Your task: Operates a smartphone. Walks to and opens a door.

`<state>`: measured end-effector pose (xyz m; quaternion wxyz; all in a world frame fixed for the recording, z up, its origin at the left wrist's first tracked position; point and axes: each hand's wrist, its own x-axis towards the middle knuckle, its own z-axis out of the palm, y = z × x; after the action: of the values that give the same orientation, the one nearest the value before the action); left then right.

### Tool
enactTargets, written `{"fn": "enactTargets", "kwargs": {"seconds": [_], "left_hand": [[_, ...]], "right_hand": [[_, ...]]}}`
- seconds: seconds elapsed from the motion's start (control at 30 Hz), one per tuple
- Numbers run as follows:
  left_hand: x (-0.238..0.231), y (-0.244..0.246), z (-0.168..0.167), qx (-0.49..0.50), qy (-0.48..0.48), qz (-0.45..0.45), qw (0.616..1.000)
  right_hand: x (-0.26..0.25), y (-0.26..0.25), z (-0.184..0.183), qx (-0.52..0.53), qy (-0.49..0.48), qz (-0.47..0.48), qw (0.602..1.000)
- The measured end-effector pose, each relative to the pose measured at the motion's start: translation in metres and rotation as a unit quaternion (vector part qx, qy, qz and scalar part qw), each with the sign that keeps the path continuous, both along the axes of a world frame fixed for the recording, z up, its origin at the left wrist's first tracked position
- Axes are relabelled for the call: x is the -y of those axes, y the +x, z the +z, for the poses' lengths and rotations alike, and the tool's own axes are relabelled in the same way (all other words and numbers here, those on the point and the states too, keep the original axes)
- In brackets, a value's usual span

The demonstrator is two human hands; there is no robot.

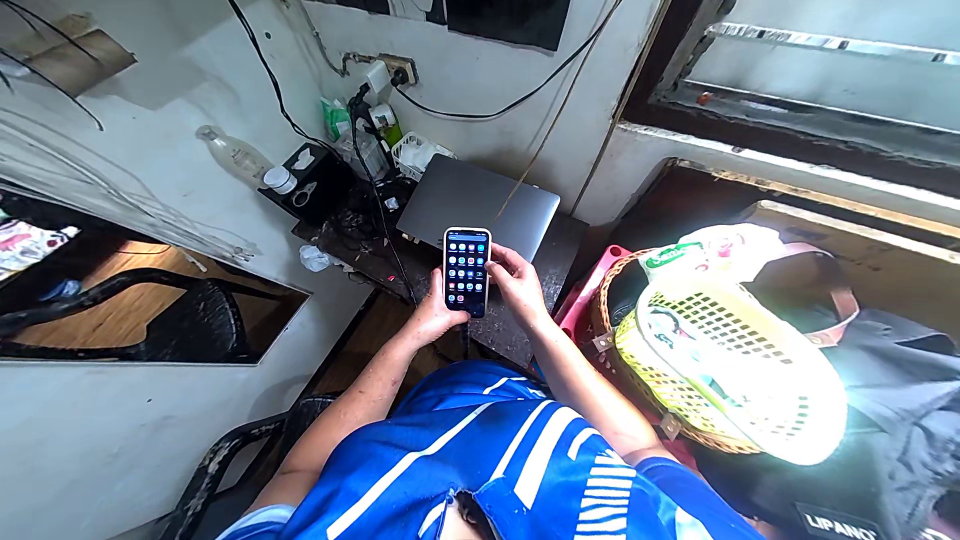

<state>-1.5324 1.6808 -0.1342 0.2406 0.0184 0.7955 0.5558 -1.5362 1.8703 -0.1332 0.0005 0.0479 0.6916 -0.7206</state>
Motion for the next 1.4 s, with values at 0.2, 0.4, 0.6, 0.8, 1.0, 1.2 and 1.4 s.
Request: {"fn": "enactTargets", "kwargs": {"seconds": [0.2,0.4,0.6,0.8,1.0,1.2,1.4], "left_hand": [[0.001,0.001,0.001,0.015,0.013,0.005,1.000],[0.000,0.000,0.004,0.031,0.057,0.042,0.997],[-0.005,0.006,0.001,0.000,0.040,0.011,0.999],[-0.009,0.010,0.002,-0.025,0.024,-0.019,0.999],[-0.002,0.009,0.005,0.006,0.045,0.007,0.999],[0.001,0.007,0.007,0.017,0.051,0.014,0.998],[0.002,0.004,0.008,0.020,0.051,0.021,0.998]], "right_hand": [[0.000,0.000,-0.001,0.000,0.002,-0.002,1.000],[0.000,0.001,-0.003,-0.004,-0.005,-0.010,1.000],[0.013,0.002,-0.012,-0.001,0.044,-0.057,0.997],[0.016,0.000,-0.018,-0.006,0.060,-0.077,0.995],[0.009,0.003,-0.007,-0.002,0.021,-0.036,0.999],[0.010,0.003,-0.008,-0.011,0.006,-0.032,0.999],[0.008,0.002,-0.007,-0.023,-0.005,-0.037,0.999]]}}
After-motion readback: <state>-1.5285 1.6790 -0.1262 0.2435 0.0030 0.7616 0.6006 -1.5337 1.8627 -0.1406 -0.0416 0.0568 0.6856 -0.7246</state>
